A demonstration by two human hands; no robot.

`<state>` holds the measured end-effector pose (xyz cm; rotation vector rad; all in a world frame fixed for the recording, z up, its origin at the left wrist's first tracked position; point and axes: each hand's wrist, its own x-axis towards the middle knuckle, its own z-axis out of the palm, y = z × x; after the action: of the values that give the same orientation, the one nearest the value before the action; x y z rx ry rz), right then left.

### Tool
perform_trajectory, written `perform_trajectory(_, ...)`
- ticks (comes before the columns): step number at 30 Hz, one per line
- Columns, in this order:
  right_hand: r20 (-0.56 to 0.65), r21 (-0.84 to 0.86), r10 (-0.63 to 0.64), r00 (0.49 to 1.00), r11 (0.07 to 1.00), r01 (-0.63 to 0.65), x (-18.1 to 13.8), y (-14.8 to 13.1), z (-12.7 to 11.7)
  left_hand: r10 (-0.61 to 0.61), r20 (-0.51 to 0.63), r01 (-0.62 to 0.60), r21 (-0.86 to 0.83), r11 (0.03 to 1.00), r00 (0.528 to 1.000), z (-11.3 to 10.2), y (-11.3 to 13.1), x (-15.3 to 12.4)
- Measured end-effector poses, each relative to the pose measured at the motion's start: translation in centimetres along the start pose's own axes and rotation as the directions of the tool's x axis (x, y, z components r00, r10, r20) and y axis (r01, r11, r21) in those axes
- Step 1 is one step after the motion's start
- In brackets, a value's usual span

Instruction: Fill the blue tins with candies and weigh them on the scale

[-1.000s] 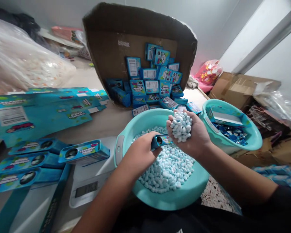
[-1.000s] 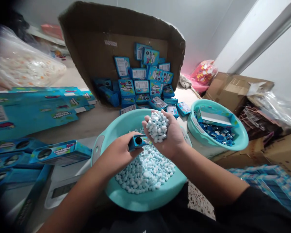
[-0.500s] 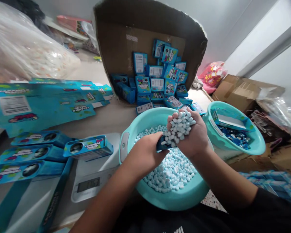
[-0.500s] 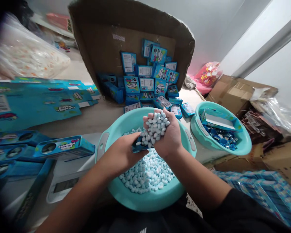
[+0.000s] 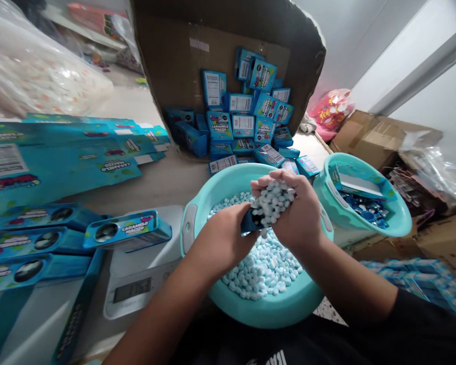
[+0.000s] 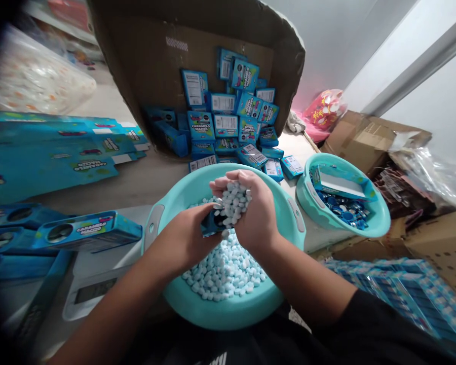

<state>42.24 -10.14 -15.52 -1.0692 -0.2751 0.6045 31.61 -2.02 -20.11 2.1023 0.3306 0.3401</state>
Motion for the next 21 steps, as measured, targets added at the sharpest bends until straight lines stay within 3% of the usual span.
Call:
perform_trajectory(11, 0.156, -0.056, -0.08, 0.984, 0.994, 0.09, -0.62, -0.62, 0.15, 0.059, 0.003, -0.059, -0.086, 0.995, 0.998, -0.48, 0.25, -0.14)
perform_trajectory(21, 0.15, -0.029, -0.137, 0.979, 0.989, 0.143, -0.36, -0.74, -0.09, 0.053, -0.059, -0.059, -0.106, 0.993, 0.997, -0.26, 0.29, 0.08)
